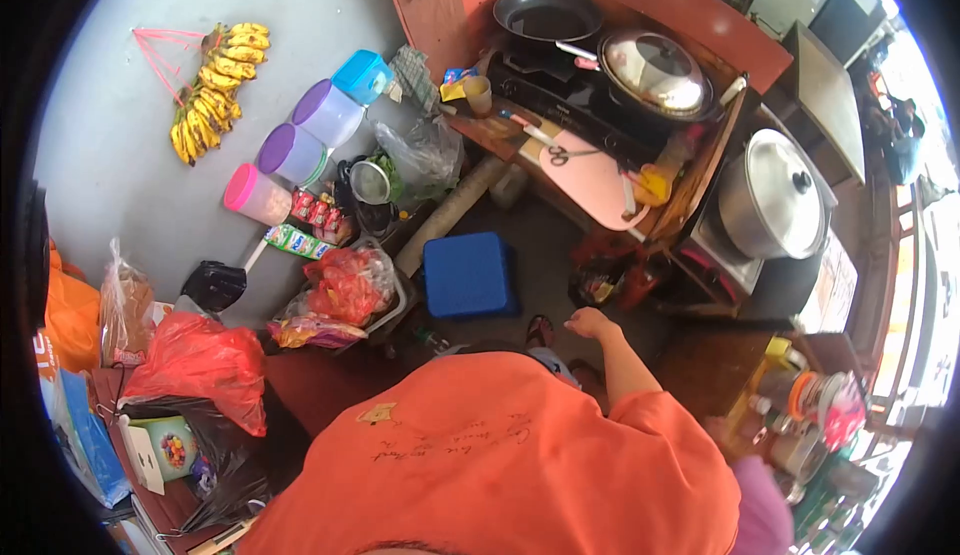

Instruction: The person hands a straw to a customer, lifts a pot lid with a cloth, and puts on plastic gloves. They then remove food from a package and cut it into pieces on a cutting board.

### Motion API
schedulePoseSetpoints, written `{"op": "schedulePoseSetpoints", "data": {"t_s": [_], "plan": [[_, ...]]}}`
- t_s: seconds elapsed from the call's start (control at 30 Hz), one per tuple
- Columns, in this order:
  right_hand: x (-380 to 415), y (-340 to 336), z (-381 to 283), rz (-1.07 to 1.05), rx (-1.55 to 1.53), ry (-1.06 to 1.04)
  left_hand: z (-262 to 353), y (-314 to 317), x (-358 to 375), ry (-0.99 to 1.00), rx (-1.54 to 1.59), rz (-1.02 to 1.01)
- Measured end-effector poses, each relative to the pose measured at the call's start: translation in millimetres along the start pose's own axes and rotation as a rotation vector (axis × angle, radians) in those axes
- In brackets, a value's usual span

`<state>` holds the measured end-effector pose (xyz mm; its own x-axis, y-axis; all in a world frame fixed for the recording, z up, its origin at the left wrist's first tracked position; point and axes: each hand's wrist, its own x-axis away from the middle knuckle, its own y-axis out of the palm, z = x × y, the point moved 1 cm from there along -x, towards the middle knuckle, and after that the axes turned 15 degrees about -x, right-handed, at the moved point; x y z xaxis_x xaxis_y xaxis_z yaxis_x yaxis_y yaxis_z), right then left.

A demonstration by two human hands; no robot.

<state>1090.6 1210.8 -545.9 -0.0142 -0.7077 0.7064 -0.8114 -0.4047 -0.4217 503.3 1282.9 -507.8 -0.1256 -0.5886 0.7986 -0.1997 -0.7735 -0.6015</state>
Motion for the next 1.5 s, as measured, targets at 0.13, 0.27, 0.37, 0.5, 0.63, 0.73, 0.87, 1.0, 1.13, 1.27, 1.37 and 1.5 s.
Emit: {"op": "schedulePoseSetpoints", "data": {"t_s": [0.13, 0.27, 0.37, 0.5, 0.63, 0.73, 0.87, 1.0, 1.13, 1.27, 1.37, 1.5], "plan": [[7, -44, 30, 0.166, -0.165, 0.0, 57, -136, -125, 0.321, -0.325, 0.344], [24, -59, 53, 0.399, -0.262, 0.052, 160, -365, -173, 0.396, 0.32, 0.812], [37, -50, 51, 0.468, -0.434, 0.145, 222, -522, -184, 0.164, 0.047, 1.24], [36, -54, -7, 0.372, -0.67, 0.209, 261, -663, -192, 0.11, -0.472, 1.666], [-20, -108, -131, 0.307, -0.554, -0.181, 248, -713, -238, -0.129, -0.617, 1.301], [-91, -166, -247, 0.432, -0.567, -0.45, 241, -730, -248, -0.055, -0.474, 1.122], [-206, -238, -387, 0.651, -0.382, -0.75, 234, -723, -236, 0.022, -0.384, 1.183], [-326, -287, -490, 0.916, -0.406, -0.692, 233, -725, -229, 0.015, -0.284, 1.111], [-367, -318, -537, 0.84, -0.374, -0.402, 232, -722, -228, 0.011, -0.264, 1.115], [-353, -325, -551, 0.843, -0.315, -0.456, 228, -718, -230, 0.035, -0.235, 1.174], [-335, -341, -565, 0.891, -0.549, -0.664, 223, -716, -238, 0.054, -0.248, 1.227], [-321, -362, -586, 0.28, -1.447, -0.986, 222, -717, -242, 0.074, -0.282, 1.267]]}}
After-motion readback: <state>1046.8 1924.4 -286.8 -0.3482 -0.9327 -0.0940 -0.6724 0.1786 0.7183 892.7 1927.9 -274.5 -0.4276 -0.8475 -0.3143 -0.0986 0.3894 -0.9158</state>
